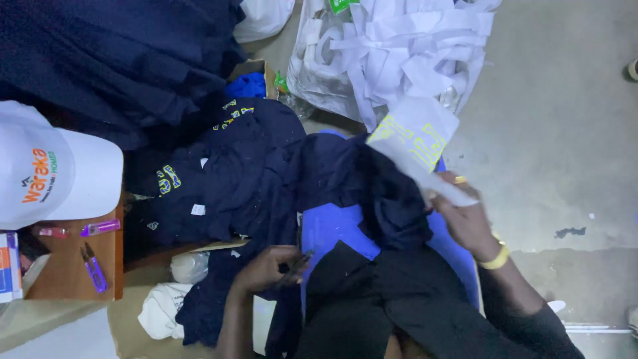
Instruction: Trimming excess fabric and loose threads from a shirt using scissors and a thread picker.
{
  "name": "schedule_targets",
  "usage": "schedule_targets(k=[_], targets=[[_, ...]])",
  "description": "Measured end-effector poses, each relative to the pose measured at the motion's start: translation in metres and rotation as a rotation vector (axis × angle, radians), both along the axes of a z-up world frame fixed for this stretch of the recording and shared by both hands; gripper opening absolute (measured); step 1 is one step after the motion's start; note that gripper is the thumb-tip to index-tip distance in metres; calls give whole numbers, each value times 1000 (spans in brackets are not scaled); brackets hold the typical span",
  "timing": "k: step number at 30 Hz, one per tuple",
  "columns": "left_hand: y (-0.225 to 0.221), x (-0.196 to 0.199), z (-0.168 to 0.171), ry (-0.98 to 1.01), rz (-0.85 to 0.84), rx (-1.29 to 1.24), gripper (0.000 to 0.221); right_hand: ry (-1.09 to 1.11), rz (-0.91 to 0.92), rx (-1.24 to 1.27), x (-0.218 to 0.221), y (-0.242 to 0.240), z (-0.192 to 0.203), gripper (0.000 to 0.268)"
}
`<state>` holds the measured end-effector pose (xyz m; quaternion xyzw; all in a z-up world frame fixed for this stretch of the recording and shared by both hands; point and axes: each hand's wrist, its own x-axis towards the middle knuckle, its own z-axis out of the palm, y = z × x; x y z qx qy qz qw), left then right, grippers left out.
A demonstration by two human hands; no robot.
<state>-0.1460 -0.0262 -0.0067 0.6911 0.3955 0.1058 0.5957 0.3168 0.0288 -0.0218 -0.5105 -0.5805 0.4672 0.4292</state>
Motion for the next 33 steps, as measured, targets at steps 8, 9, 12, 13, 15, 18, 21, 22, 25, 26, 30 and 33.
schedule_targets(k=[8,9,12,13,15,18,21,22,25,26,30,33], targets=[[-48,90,17,-303,290,-368,55,877,-61,-579,-120,17,-41,22],[-41,97,40,-107,265,-400,34,1009,-90,-627,-125,19,-49,30],[-54,112,14,277,345,-103,44,1025,-142,-619,-139,10,-47,38],[-61,104,-6,282,340,-117,44,1028,-152,-632,-146,5,-61,38],[-72,92,-50,322,288,17,46,1028,-284,-470,-154,-1,-88,10],[-73,80,-44,236,214,-130,47,1015,-312,-427,-152,-1,-80,4],[-82,71,-43,390,79,-140,46,1025,-344,-401,-162,4,-19,11],[-83,73,-48,386,91,-144,46,1019,-333,-408,-161,2,-36,11],[-82,84,-40,427,132,-89,49,1005,-288,-393,-166,-9,-51,15],[-74,91,-25,427,186,-114,47,1024,-312,-372,-171,-11,-33,17],[-66,113,-34,421,292,-125,42,989,-333,-310,-180,-29,-31,27],[-51,131,-26,417,348,-119,41,915,-318,-269,-176,-40,-53,32]])
